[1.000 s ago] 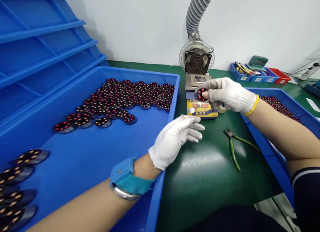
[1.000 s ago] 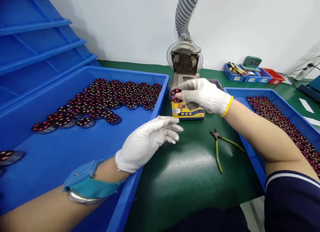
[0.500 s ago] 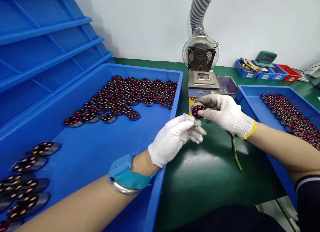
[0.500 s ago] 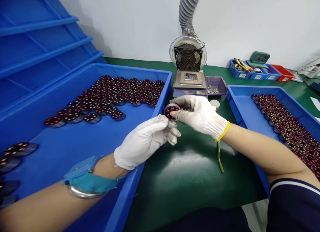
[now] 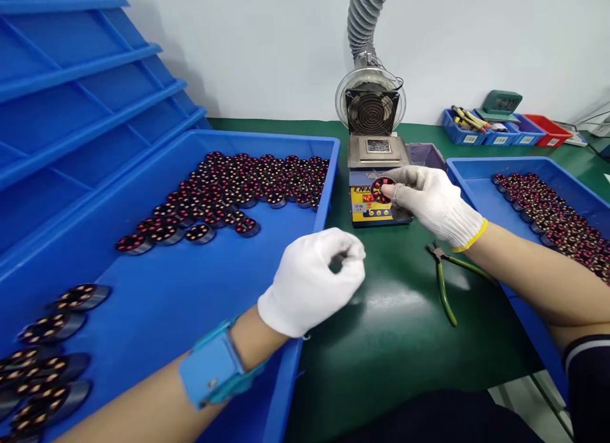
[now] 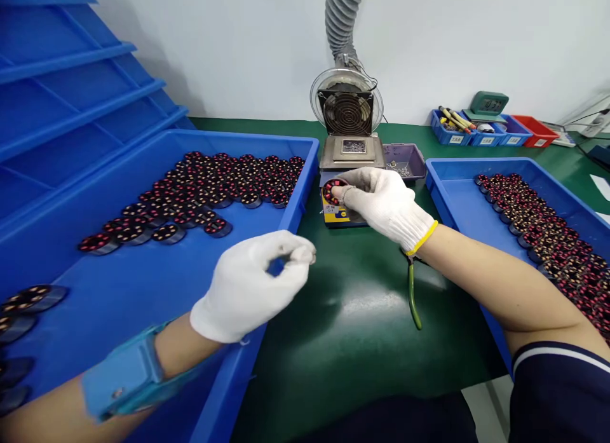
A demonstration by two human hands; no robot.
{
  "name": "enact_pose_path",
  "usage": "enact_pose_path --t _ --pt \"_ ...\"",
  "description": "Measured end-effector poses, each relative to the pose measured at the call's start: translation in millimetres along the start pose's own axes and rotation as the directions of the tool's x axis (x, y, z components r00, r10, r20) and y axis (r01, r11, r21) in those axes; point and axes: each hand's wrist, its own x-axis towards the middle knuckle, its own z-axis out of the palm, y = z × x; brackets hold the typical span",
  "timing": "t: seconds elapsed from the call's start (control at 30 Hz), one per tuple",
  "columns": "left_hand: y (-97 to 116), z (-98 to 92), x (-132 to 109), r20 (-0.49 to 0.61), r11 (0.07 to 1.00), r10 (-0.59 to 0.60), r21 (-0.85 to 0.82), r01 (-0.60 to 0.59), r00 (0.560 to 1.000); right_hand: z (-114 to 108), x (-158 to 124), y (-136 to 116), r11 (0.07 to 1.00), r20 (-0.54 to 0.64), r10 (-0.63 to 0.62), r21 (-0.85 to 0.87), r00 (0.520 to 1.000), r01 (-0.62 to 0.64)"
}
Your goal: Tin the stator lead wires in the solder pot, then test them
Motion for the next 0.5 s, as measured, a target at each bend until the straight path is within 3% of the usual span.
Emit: enact_pose_path --t 0.03,0.1,0.17,0.2,0.3,0.5 --pt "2 1.5 1 0.033 0.965 -0.141 -0.22 0.145 0.989 0 -1 0 1.0 0.025 -0.027 -0.004 0.999 0.027" --pt "3 4.6 5 0.214 0.707 -0.349 -0.579 0.406 0.912 2 -4 3 0.997 0.065 -0.074 -0.024 0.995 0.076" --pt "2 7.0 8 0.387 0.436 -0.381 -0.726 0.532 0.84 4 -6 7 0.992 0.089 -0.111 -0.054 0.99 0.116" --pt "1 8.0 9 0.44 0.355 -0.372 -0.746 0.563 0.817 5 -6 9 0.988 0.094 -0.126 -0.072 0.988 0.133" --pt "-2 10.5 8 0.51 0.263 -0.334 -0.758 0.597 0.793 8 -8 12 0.979 0.106 -0.146 -0.127 0.984 0.159" --pt "-2 14.6 2 0.485 0.27 -0.289 -0.786 0.556 0.825 13 -12 18 0.974 0.147 -0.169 -0.129 0.975 0.188"
